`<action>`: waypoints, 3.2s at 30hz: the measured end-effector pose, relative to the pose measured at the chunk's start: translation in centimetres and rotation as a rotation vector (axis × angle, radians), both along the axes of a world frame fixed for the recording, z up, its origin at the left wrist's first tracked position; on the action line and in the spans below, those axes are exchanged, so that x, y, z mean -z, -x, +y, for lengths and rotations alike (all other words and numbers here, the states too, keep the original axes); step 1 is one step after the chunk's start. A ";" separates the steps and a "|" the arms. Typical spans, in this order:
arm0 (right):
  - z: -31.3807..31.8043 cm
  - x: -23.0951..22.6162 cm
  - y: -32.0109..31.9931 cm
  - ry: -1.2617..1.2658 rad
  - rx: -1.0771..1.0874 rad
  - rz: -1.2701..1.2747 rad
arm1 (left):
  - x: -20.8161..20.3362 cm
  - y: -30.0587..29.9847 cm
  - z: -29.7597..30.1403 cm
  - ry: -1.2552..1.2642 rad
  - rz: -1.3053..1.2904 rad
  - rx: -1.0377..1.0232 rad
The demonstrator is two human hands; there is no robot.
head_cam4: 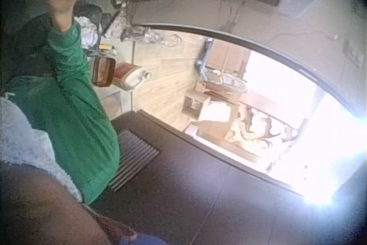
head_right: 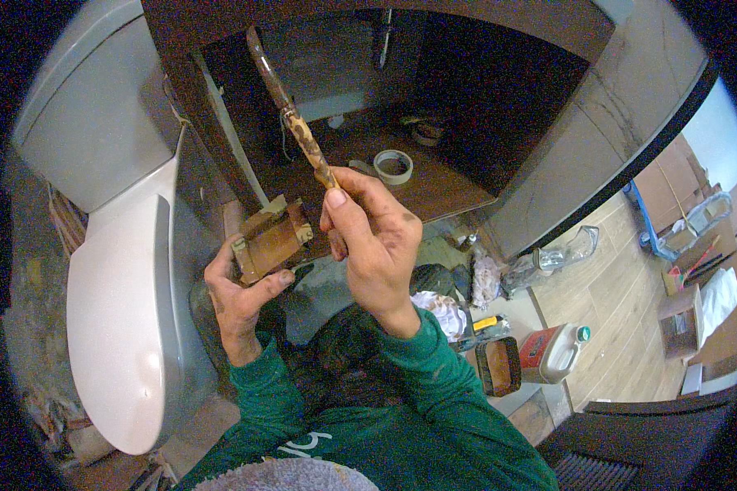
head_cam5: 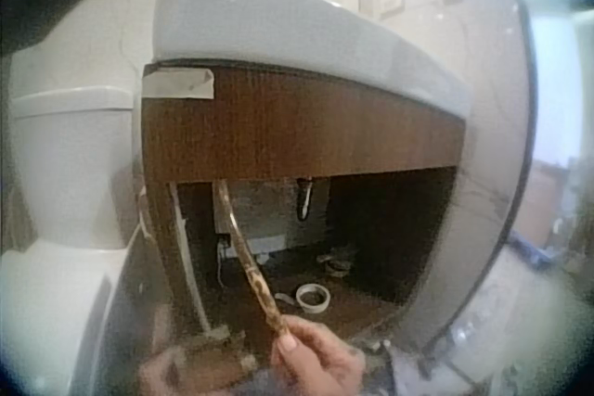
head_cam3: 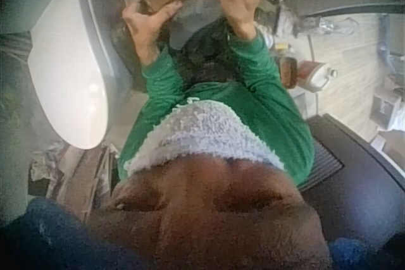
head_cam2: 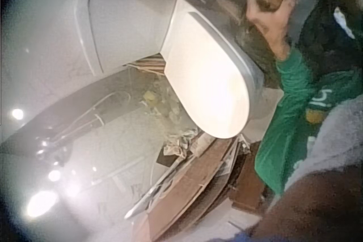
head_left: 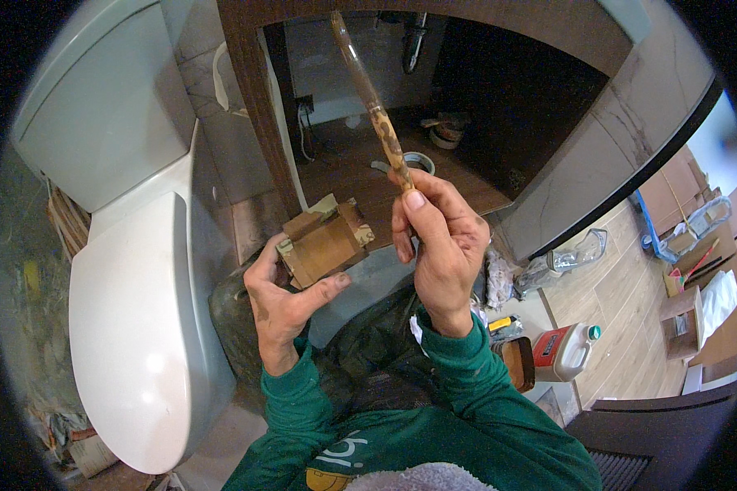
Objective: The person sits on the bathroom floor and uses a paintbrush to apply brown paint to the edges of a wooden cabinet under the sink. They repeatedly dip the brush into a small container and paint the cabinet's side and top edge.
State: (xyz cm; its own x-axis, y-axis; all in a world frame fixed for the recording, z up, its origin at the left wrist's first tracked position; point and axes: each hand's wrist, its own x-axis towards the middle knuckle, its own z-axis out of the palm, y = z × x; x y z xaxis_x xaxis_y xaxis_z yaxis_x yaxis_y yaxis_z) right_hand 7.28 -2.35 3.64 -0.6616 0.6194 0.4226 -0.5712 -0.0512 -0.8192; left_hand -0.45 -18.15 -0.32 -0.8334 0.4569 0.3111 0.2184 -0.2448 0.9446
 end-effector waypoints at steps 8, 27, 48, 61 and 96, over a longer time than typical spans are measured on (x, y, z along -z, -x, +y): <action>-0.2 0.1 0.0 -0.028 0.025 -0.057 | -0.1 -0.2 -0.1 0.001 -0.013 -0.010; -0.3 -0.2 -0.1 -0.040 0.009 -0.040 | -0.1 -0.1 0.0 0.010 0.008 -0.021; 0.1 -0.1 -0.1 0.009 -0.007 0.006 | 0.0 -0.3 0.1 0.009 -0.008 -0.003; 0.0 0.3 -0.3 -0.015 0.047 -0.058 | 0.0 -0.3 0.1 0.006 -0.017 0.001; 0.5 0.1 -0.5 -0.001 0.080 -0.046 | 0.3 -0.2 0.0 0.030 0.030 -0.005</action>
